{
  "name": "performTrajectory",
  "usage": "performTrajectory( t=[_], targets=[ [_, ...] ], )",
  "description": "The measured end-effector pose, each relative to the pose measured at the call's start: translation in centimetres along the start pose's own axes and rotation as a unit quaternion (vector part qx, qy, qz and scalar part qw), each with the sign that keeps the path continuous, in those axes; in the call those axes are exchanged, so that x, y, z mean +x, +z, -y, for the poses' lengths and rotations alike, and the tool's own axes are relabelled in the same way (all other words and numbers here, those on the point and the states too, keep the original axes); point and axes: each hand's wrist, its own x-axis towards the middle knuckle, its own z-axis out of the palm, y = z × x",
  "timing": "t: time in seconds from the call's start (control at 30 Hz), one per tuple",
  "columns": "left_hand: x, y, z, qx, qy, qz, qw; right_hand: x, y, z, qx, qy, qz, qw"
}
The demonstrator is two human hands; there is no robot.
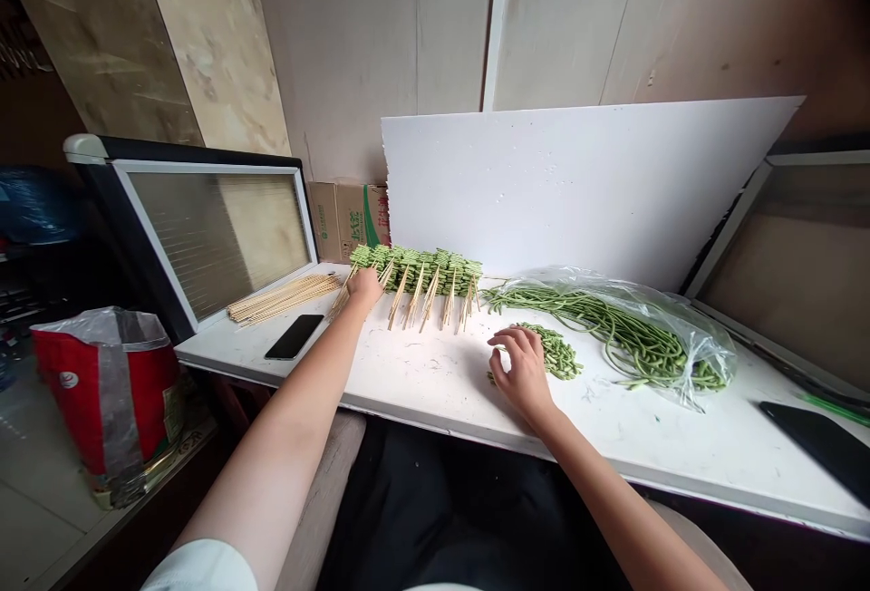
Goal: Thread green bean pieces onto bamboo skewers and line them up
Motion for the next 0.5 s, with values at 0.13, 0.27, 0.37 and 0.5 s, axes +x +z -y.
performTrajectory(
  t=[0.13,0.27,0.37,0.5],
  targets=[
    [-0.5,0.0,0.7,0.004,-0.006,-0.039,0.999,0.0,-0.1,-0.1,-0.009,0.001,0.011,1.0],
    [-0.5,-0.7,2.7,0.001,-0.017,-0.07,0.997,-0.2,-0.1,-0.6,-0.017,-0.006,0.019,1.0],
    [-0.5,-1.5,6.1,0.004,-0.044,-0.081,0.996,-0.2,0.1,-1.0,-0.018,-0.008,0.008,1.0],
    [-1.4,-2.3,12.6,0.011,-0.093,-0.077,0.993,-0.2,0.2,-1.3,-0.017,-0.01,0.006,1.0]
  ],
)
